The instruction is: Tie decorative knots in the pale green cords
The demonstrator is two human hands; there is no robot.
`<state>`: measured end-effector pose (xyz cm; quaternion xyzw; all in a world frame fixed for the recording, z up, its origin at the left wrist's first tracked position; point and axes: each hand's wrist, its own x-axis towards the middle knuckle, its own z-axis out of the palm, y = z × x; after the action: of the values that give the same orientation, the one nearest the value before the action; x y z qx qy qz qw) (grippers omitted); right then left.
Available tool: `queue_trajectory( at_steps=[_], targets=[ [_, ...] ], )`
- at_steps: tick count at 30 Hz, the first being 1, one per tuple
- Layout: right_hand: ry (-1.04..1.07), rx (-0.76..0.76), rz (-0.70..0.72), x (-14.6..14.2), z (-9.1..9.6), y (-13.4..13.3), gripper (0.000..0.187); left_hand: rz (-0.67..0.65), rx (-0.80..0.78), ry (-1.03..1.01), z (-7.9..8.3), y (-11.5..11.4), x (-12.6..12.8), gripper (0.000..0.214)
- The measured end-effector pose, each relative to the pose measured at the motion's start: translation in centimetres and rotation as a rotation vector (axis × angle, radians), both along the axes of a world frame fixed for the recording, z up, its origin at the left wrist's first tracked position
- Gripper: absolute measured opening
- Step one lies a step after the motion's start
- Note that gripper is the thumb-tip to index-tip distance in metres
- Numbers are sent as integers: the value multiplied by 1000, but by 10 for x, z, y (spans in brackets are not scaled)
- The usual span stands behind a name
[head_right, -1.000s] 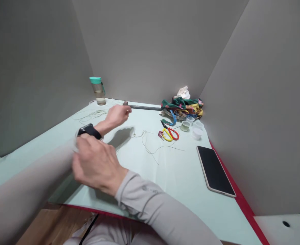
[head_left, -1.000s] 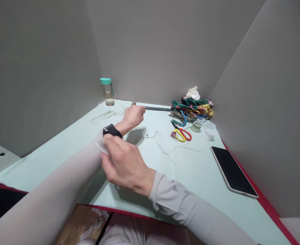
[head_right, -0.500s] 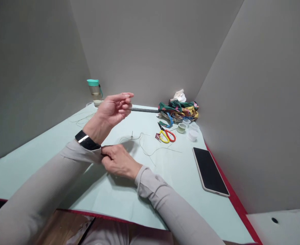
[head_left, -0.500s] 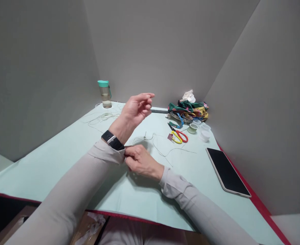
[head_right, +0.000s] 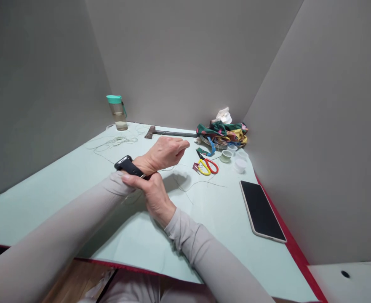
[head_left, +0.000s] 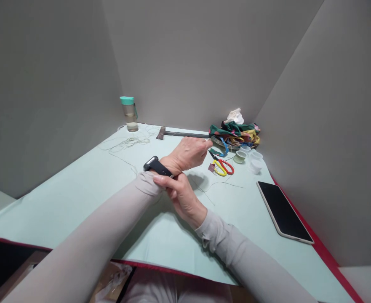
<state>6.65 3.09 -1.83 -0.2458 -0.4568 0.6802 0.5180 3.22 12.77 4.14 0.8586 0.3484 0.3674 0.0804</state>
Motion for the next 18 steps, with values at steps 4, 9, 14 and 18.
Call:
queue_trajectory(
  at_steps=[4,9,14,18],
  targets=[
    [47,35,2,9,7,4,36,-89,-141,-120,14,-5,6,18],
    [26,144,89,8,20,-6,53,-192,-353,-431,38,-29,3,21],
    [-170,130,197,7,27,-19,56,-295,-560,-648,51,-64,-14,13],
    [-367,115,134,37,45,-32,64,-258,-584,-843,69,-96,-48,29]
  ],
)
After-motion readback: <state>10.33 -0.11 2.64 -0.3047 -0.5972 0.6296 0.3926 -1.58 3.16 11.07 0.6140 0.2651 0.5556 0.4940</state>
